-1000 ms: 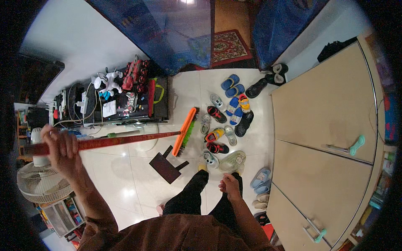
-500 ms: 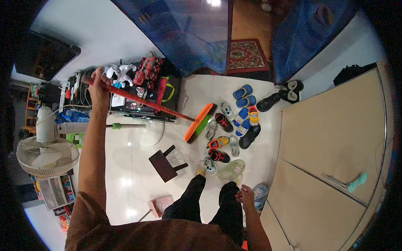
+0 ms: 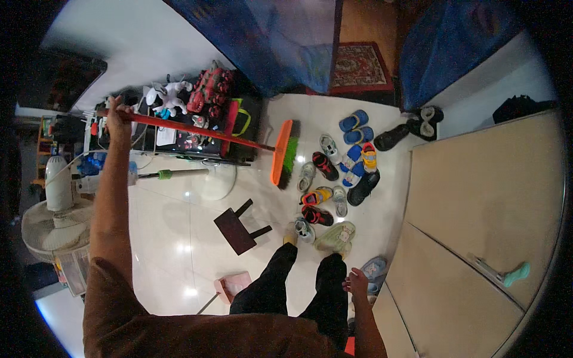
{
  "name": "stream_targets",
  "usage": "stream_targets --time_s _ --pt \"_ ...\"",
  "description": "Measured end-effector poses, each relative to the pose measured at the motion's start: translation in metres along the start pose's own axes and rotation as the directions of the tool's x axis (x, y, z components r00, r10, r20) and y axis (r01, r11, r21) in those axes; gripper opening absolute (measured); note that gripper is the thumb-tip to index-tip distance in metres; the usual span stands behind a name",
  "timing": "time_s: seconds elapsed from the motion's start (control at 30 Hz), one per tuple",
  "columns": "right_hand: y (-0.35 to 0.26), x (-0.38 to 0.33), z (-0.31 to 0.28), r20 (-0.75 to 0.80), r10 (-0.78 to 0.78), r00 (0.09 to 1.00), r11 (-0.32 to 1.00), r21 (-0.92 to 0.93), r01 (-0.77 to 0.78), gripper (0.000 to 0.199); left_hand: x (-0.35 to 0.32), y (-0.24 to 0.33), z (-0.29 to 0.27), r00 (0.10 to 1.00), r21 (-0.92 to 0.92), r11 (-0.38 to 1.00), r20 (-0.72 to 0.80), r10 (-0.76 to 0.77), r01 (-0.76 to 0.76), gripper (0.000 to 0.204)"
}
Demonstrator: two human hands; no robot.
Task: The person organizes a collection of shoes and slippers on a tiled floor. They pick up various footwear items, including sneakers and slippers, and arrange them in neat rows. The person also uses a broom to sweep the floor area around the shoes.
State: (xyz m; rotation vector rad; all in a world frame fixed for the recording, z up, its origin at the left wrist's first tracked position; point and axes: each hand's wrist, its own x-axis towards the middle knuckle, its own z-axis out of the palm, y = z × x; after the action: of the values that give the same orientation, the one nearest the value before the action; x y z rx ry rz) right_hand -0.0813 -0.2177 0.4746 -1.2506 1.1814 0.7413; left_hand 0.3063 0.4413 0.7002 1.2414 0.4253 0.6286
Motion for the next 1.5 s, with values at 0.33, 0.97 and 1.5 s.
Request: stream_targets --time_s 0.33,0.97,1.5 --pt "0.018 0.007 0.03 -0.028 0.051 0.998 0.984 -0.167 -0.055 0.035 0.076 -0.046 -0.128 0.99 0.172 0.975 -0.01 -0.137 0.137 0.042" --pt "0.118 0.089 -0.063 -0.225 -0.043 0.973 0.895 -0.441 -0.063 0.032 -0.191 -0.213 -0.082 0.965 0.646 0.731 -0.034 -0.258 0.219 0.05" --pt "0.195 0.319 -0.173 0.038 -0.227 0.973 0.053 -0.997 0.052 0.031 -0.506 -0.434 0.019 0.495 0.804 0.502 0.311 -0.811 0.319 0.051"
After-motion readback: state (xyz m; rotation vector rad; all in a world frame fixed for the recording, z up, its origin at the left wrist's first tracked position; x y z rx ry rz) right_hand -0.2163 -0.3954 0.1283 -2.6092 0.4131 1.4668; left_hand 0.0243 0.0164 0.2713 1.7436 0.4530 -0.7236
